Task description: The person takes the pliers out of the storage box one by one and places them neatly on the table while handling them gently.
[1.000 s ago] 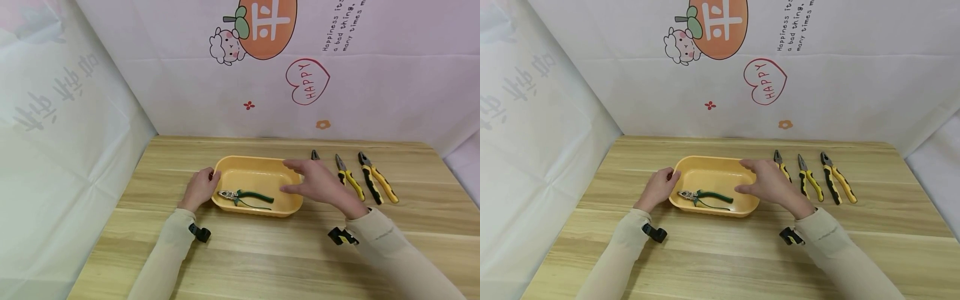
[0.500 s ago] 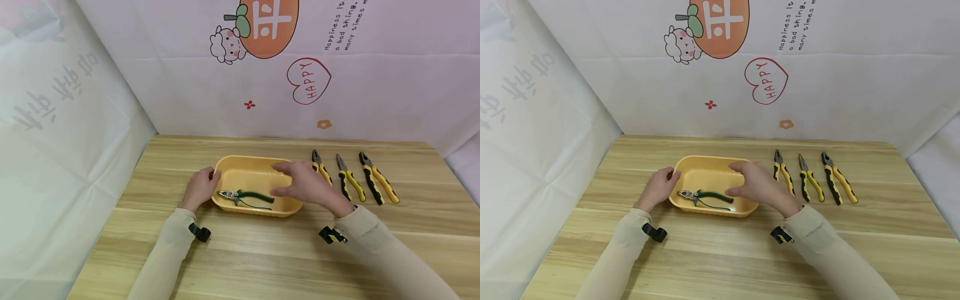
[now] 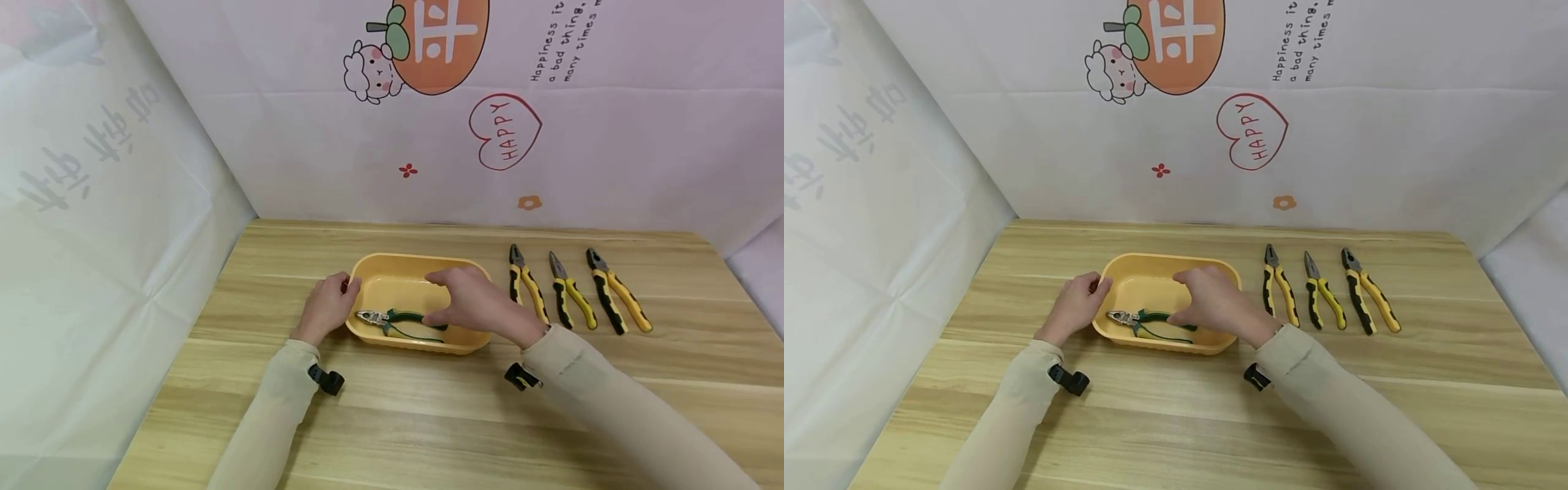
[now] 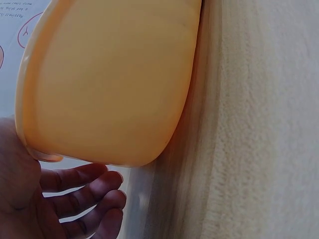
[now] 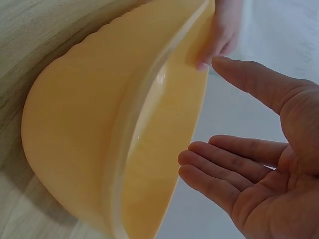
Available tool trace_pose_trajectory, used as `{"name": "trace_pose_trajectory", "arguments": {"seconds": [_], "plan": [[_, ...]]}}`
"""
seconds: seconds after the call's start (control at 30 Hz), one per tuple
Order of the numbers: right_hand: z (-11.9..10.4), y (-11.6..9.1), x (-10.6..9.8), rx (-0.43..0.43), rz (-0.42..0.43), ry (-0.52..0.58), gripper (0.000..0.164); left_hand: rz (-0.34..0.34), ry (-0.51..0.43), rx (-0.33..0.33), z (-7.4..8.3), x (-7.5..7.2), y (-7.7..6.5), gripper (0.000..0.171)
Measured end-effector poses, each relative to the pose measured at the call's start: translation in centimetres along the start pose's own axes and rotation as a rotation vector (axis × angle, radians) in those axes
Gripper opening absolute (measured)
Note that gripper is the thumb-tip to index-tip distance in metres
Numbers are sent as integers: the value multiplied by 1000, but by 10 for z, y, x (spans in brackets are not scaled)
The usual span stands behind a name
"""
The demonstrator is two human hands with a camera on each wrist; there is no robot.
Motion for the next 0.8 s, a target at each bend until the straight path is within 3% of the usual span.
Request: {"name": "trace_pose_trajectory", "arguments": {"seconds": [0.2,0.6,0.7,0.8], "plan": [[-6,9,7,31,-67,-33,74,-4,0,-7,-1,0,0,37],[-18,28,20,2,-174,-93,73,-7,-7,1,-1,0,0,37],[-23,33,26,-15,-199,-144,67,-5,-9,-4,-1,0,0,38],[-27,38,33,-41,-219,-172,51,-7,-7,-10,-2,1,1,38]]}}
Point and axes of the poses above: each hand's wrist, its own y-axis towards the middle knuckle, its own x-axis out of the palm, z = x × y, the point moved 6 cm from there along y, towards the middle knuckle, and after that the axes turned 2 degrees about -y, right-handed, at the moved point
